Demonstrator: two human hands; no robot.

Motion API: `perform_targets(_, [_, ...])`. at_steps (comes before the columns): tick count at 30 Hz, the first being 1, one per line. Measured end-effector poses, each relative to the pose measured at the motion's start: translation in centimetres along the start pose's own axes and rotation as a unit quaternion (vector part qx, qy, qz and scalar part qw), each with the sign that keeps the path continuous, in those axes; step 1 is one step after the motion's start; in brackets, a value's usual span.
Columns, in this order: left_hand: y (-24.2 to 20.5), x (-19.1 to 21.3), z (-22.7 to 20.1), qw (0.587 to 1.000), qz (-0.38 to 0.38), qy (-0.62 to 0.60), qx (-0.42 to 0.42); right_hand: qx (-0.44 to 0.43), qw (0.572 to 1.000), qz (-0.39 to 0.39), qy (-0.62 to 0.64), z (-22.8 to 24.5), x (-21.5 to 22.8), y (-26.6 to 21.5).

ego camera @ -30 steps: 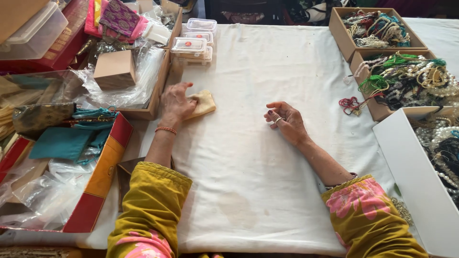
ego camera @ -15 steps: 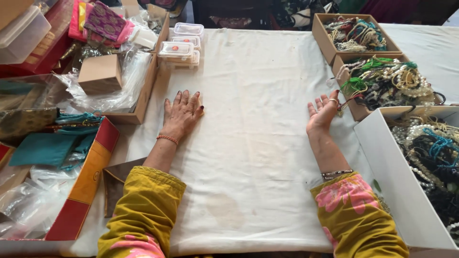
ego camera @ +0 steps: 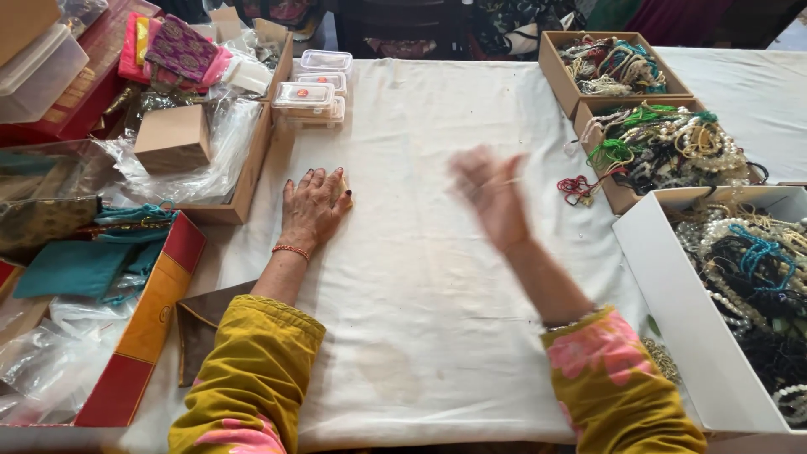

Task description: Packing necklaces and other jewelry items into small protective bags and plastic containers.

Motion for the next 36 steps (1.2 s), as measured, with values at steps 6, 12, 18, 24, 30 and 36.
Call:
perform_targets(6, [0.0, 0.0, -0.2, 1.000, -0.009, 0.005, -0.009, 0.331, 0.871, -0.351, 0.089, 13.8, 13.6, -6.0])
perform_targets(12, [0.0, 0.5, -0.4, 1.000, -0.003, 0.004, -0.004, 0.076, 0.985, -0.106, 0.109, 6.6, 6.3, -0.3])
perform_targets(18, [-0.1, -0.4, -0.2, 1.000, 0.023, 0.001, 0.001, -0.218, 0.965, -0.039, -0.139, -4.1, -2.6, -1.4])
perform_targets(24, [0.0, -1.4, -1.4, 0.989, -0.065, 0.102, -0.088, -0.163, 0.950, -0.044, -0.261, -6.5, -2.7, -1.7])
perform_targets(30, [-2.3, -1.6, -4.5, 0.989, 0.011, 0.056, -0.136, -0.114, 0.953, -0.032, -0.279, -6.9, -2.2, -1.4])
perform_targets(36, [-8.9, 0.1, -10.4, 0.962, 0.127, -0.077, -0.231, -0.110, 0.947, -0.022, -0.300, -7.1, -2.0, -1.3])
Point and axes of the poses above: each hand's wrist, its own y-axis towards the middle knuckle, its own x-axis out of the back of the hand, z = x × y, the point moved 6 cm from there along y, towards the middle knuckle, and after that the axes turned 9 degrees about -x, right-handed, at the moved point
